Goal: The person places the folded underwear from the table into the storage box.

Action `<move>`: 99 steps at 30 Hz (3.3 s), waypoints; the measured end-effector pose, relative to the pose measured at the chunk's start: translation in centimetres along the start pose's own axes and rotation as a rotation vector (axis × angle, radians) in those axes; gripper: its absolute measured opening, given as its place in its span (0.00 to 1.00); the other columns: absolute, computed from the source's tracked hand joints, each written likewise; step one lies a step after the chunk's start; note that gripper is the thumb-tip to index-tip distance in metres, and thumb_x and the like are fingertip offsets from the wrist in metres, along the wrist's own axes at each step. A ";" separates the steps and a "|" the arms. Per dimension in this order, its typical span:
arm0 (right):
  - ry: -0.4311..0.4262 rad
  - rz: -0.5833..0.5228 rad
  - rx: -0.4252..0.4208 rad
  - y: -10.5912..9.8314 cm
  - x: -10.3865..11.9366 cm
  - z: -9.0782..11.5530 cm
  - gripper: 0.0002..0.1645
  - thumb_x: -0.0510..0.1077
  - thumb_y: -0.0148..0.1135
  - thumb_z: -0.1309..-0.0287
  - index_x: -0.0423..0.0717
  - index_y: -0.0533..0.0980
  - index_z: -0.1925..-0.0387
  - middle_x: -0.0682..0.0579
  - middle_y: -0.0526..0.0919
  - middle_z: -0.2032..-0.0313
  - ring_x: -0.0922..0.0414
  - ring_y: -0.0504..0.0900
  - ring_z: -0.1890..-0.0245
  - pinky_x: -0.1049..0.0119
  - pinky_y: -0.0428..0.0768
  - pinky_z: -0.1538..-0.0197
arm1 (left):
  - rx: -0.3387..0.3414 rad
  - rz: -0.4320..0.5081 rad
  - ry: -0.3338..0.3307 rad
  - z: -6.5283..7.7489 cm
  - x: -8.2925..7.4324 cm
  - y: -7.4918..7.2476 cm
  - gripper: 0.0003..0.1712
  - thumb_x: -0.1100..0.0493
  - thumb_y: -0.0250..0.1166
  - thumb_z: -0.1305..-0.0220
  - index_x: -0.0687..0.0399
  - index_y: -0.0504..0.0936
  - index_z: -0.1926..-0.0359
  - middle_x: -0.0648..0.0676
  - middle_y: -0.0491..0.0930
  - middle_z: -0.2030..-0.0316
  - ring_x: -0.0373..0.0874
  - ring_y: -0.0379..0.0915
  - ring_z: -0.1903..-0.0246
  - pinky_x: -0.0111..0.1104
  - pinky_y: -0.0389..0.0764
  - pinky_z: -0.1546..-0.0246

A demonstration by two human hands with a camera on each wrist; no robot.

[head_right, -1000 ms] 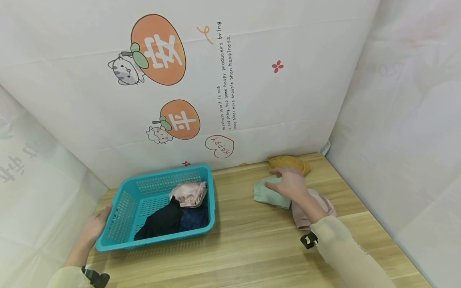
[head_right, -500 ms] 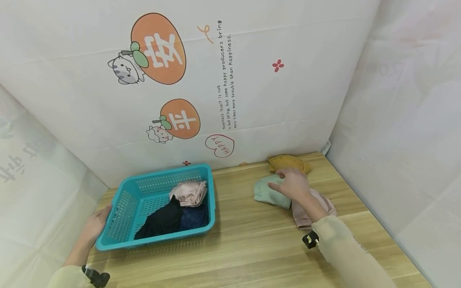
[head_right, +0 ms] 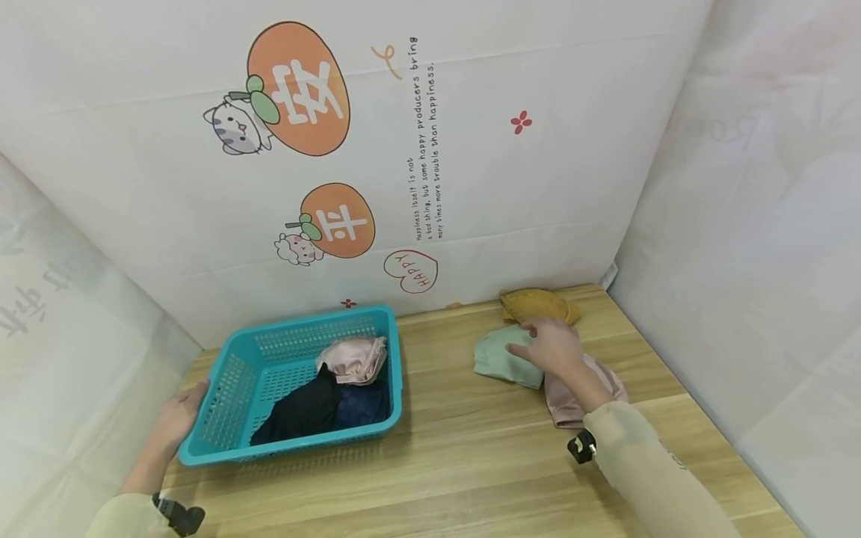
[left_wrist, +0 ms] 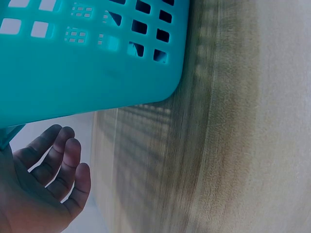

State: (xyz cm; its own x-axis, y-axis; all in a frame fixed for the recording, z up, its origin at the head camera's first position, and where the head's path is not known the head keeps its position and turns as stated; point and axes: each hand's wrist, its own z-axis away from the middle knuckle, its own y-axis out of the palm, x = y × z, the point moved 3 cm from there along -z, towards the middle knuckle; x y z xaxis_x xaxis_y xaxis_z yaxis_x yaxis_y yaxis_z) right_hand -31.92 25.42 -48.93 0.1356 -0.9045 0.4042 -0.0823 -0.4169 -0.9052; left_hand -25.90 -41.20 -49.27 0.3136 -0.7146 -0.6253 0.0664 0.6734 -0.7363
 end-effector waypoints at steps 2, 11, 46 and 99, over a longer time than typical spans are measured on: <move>0.002 0.009 0.009 0.0 -0.1 0.0 0.40 0.66 0.67 0.42 0.41 0.76 0.40 0.40 0.85 0.49 0.38 0.81 0.48 0.37 0.74 0.45 | -0.002 0.000 0.003 0.0 0.0 0.0 0.58 0.25 0.22 0.29 0.73 0.54 0.26 0.79 0.62 0.33 0.74 0.64 0.36 0.61 0.72 0.41; 0.023 0.044 0.058 0.1 -0.4 -0.1 0.44 0.70 0.66 0.46 0.41 0.75 0.40 0.40 0.84 0.47 0.36 0.79 0.46 0.33 0.71 0.44 | 0.003 0.011 0.005 0.2 -0.1 0.0 0.57 0.26 0.22 0.29 0.73 0.54 0.27 0.79 0.63 0.34 0.74 0.65 0.37 0.59 0.74 0.43; 0.086 0.172 0.269 2.2 -1.6 -1.2 0.66 0.74 0.72 0.57 0.37 0.61 0.27 0.23 0.60 0.31 0.24 0.58 0.31 0.20 0.55 0.37 | 0.011 0.004 0.012 -0.2 0.1 0.1 0.55 0.27 0.22 0.28 0.72 0.53 0.26 0.79 0.58 0.30 0.76 0.58 0.33 0.64 0.68 0.38; -0.092 0.250 0.162 3.3 -1.2 -1.9 0.41 0.63 0.74 0.56 0.40 0.79 0.46 0.42 0.86 0.55 0.45 0.82 0.57 0.39 0.78 0.52 | -0.023 0.017 0.013 -0.1 0.2 0.1 0.56 0.26 0.26 0.28 0.74 0.59 0.29 0.77 0.72 0.41 0.61 0.79 0.51 0.37 0.80 0.62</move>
State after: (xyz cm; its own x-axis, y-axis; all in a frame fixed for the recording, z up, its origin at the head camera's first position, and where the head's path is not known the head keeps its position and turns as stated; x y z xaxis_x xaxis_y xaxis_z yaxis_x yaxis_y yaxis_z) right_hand -34.22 24.92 -52.15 0.2206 -0.9622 0.1597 0.0328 -0.1563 -0.9872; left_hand -25.90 -41.36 -49.48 0.3024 -0.7053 -0.6411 0.0388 0.6812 -0.7311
